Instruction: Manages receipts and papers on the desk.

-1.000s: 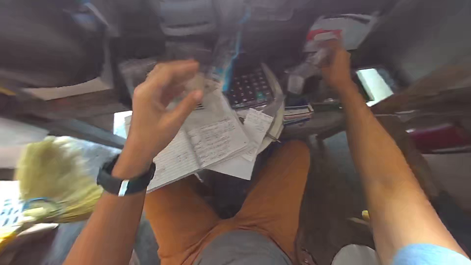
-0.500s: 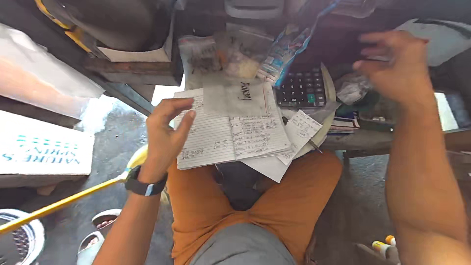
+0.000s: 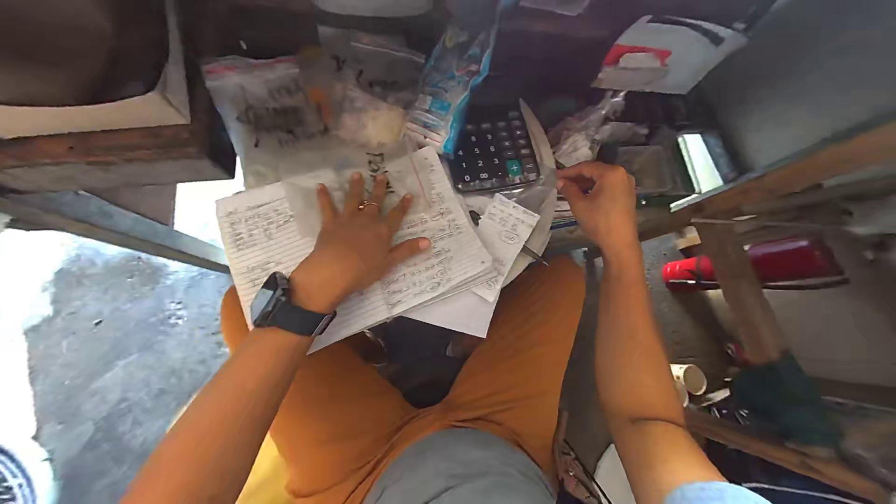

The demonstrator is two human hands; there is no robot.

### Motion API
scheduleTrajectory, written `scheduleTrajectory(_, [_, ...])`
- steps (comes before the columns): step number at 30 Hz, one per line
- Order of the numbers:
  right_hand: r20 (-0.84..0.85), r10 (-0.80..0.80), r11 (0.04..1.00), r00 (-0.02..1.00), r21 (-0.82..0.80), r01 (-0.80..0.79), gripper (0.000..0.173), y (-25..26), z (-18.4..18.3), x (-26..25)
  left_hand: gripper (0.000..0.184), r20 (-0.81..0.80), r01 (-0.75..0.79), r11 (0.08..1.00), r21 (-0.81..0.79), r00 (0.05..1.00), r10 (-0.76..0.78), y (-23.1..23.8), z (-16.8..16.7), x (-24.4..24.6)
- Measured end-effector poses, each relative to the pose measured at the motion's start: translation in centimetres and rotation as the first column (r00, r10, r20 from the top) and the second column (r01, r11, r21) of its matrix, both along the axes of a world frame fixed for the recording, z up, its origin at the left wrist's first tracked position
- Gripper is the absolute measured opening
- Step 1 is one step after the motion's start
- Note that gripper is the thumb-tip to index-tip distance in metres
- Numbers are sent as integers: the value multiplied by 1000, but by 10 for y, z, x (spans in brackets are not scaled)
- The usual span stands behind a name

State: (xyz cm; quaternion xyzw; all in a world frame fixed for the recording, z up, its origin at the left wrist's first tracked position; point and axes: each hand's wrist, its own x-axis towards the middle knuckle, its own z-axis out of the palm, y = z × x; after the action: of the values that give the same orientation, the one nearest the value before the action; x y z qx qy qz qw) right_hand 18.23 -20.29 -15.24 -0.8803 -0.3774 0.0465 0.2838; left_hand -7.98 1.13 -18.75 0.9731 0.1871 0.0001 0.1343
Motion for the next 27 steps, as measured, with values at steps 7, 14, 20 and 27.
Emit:
scheduleTrajectory(7, [-83,-41,998,996,53,45,22,-3,-10,13,61,252,47,999,-24,967,-39,-6,38,6])
scheduleTrajectory(14, [1,175,967,984,187,-173,18,4,11,-11,31,574,-312,941,-134,749,330,40,49,-43])
scheduleTrajectory(20, [28,123,992,992,-1,-123,19,19,13,-11,39,291,-25,1000,18,957,19,12,7,-47])
scheduleTrajectory(27, [-168,238,936,957,-223,-272,47,14,21,-19,55,226,-73,995,64,973,57,8,9,-20])
